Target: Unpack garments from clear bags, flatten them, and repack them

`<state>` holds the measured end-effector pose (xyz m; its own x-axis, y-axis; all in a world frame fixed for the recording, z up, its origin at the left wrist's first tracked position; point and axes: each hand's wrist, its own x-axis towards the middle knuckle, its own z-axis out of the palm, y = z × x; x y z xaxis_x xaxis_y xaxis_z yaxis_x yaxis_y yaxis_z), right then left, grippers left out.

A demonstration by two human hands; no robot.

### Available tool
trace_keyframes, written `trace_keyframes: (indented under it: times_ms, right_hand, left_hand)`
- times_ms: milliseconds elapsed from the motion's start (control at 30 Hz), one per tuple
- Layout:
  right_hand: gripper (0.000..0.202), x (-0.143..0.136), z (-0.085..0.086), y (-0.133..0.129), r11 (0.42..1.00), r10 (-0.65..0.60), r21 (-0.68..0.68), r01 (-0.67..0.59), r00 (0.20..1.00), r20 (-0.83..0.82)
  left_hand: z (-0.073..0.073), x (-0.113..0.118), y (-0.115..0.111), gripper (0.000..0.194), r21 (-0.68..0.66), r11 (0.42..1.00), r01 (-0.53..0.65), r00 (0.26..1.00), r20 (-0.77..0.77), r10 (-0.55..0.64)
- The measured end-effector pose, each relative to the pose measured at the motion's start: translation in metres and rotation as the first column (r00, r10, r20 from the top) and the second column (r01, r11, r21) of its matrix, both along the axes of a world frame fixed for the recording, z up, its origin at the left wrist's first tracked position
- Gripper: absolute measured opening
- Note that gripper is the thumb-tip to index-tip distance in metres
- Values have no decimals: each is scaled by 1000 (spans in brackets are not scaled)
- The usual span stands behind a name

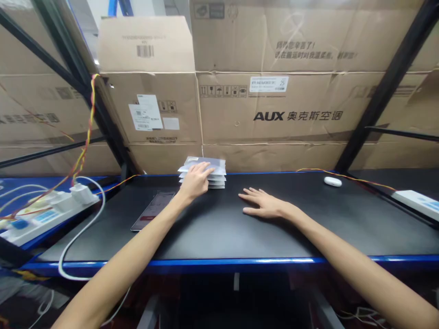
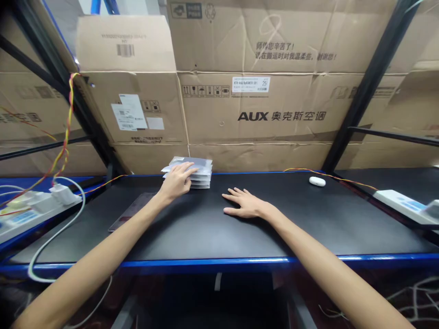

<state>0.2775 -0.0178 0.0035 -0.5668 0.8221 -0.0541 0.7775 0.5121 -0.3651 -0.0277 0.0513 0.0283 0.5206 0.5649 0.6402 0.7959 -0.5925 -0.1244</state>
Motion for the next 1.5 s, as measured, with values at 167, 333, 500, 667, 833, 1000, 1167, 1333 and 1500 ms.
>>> trace_keyframes:
  times_ms: [167, 333, 500, 667, 833, 1000, 1167, 1333, 1500]
  right_hand:
    - [83, 3, 0, 0, 1000, 9, -4, -9, 1000, 8]
    - [85, 3, 2, -1, 1000, 14, -18, -14, 1000, 5]
    - [88, 10, 5, 1, 999, 26, -31, -25, 999, 24]
    - [83, 31, 2, 12, 996, -88, -18, 90, 993, 74]
    - [64, 50, -1, 21, 987, -159, 41, 155, 983, 90]
    - [57, 51, -3, 24, 978, -192, 106, 181, 976, 102]
    - [56, 51, -4, 25, 970, -219, 132, 205, 970, 102]
    - [55, 52, -3, 22, 963, -229, 168, 209, 968, 106]
    - [54, 48, 0, 19, 932, -310, 220, 289, 949, 64]
  left_hand:
    - [3, -4, 20, 53, -9, 988, -154, 986, -59, 153]
    - [10, -5, 32, 47, -34, 988, -152, 987, -61, 150]
    - [14, 9, -5, 48, 21, 998, -62, 998, -31, 63]
    - [0, 42, -69, 42, 42, 987, 154, 970, -196, -143]
    - [-25, 69, -85, 44, -135, 970, 202, 911, -336, -237]
    - [-30, 80, -63, 51, -321, 928, 188, 922, -269, -279]
    - [-17, 65, -52, 58, -427, 847, 317, 884, -189, -427]
    - [1, 26, -53, 82, -440, 806, 396, 830, -205, -519]
    - [-8, -2, -43, 45, -343, 859, 381, 876, -162, -453]
